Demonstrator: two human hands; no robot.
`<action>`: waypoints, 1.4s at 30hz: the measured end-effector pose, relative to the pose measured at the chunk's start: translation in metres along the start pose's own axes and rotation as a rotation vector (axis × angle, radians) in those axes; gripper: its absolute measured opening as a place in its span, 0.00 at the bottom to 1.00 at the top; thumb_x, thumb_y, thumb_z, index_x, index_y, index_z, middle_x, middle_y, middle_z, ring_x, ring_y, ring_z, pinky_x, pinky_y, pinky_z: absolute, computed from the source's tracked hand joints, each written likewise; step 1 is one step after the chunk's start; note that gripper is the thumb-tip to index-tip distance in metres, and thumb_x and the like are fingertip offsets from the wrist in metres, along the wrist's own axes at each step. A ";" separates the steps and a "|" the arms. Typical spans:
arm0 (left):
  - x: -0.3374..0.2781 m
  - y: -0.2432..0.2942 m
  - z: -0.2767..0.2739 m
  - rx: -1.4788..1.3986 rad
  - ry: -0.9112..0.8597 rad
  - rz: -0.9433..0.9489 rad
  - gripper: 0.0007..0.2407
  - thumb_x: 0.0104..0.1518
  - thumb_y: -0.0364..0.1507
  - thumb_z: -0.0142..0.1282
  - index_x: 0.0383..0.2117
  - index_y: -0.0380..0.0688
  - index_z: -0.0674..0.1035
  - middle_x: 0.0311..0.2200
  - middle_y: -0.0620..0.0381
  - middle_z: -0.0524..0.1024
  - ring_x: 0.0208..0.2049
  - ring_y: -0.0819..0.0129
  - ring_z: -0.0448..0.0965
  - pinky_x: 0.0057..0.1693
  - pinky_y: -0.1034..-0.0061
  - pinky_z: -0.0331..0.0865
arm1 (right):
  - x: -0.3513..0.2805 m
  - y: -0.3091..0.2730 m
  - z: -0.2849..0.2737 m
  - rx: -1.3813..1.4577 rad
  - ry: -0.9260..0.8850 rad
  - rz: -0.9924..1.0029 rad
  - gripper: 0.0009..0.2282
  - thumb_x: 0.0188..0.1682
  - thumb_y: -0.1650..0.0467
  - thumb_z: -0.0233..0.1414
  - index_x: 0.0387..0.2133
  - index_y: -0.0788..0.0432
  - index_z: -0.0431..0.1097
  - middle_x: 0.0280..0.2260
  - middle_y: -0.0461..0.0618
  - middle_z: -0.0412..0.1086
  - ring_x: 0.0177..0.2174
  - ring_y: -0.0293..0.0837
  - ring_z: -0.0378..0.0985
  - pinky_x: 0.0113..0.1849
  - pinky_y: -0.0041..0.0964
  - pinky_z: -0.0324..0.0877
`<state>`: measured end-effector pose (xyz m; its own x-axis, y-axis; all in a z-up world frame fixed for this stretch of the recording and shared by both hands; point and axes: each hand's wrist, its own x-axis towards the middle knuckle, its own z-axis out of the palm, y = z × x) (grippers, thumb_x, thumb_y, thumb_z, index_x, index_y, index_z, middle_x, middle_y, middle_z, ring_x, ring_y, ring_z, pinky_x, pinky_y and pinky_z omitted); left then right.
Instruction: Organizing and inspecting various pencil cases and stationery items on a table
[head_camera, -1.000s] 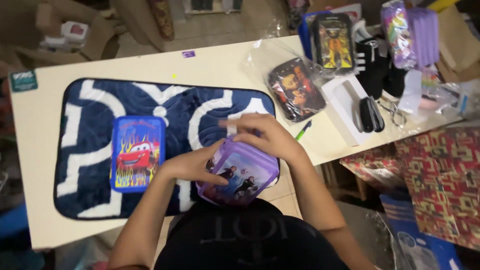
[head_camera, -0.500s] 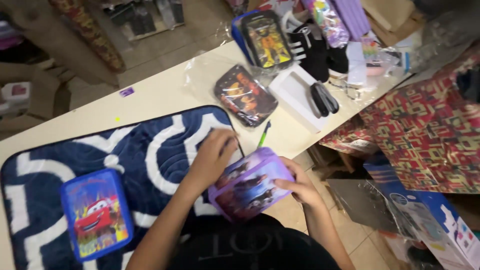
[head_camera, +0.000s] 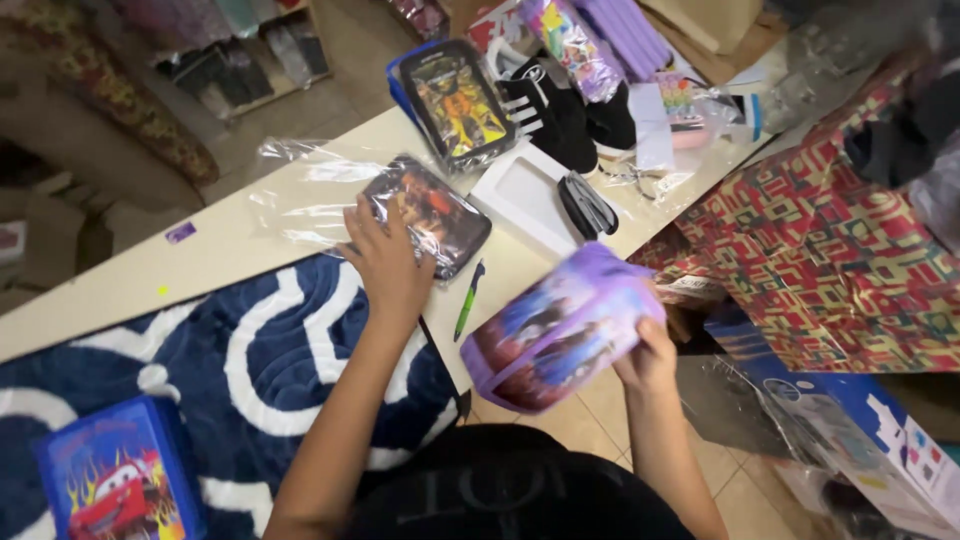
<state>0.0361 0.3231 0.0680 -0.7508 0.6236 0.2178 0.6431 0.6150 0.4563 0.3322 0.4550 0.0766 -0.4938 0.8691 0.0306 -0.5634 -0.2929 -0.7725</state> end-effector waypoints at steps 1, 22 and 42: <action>-0.005 -0.004 -0.001 0.005 -0.001 -0.015 0.40 0.42 0.28 0.73 0.65 0.38 0.62 0.67 0.30 0.48 0.69 0.27 0.44 0.61 0.21 0.50 | 0.001 0.000 0.024 0.000 -0.006 0.015 0.27 0.39 0.66 0.59 0.55 0.56 0.68 0.42 0.57 0.77 0.43 0.53 0.83 0.48 0.58 0.76; -0.105 -0.154 -0.059 -0.305 0.036 0.138 0.31 0.51 0.23 0.54 0.67 0.46 0.66 0.70 0.42 0.55 0.74 0.48 0.46 0.72 0.45 0.27 | -0.011 0.140 0.183 -0.653 -0.766 0.668 0.31 0.53 0.60 0.57 0.65 0.64 0.59 0.62 0.68 0.61 0.63 0.56 0.61 0.62 0.53 0.57; -0.169 -0.176 -0.005 -0.748 0.317 -0.602 0.05 0.61 0.28 0.55 0.38 0.51 0.83 0.31 0.52 0.84 0.36 0.55 0.84 0.43 0.63 0.76 | -0.046 0.182 0.176 -0.710 -0.746 0.491 0.31 0.55 0.61 0.52 0.69 0.59 0.49 0.58 0.61 0.69 0.63 0.57 0.62 0.63 0.56 0.52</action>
<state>0.0489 0.1072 -0.0450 -0.9947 0.0852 -0.0571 -0.0335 0.2564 0.9660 0.1357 0.2919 0.0462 -0.9618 0.1994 -0.1875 0.1836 -0.0377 -0.9823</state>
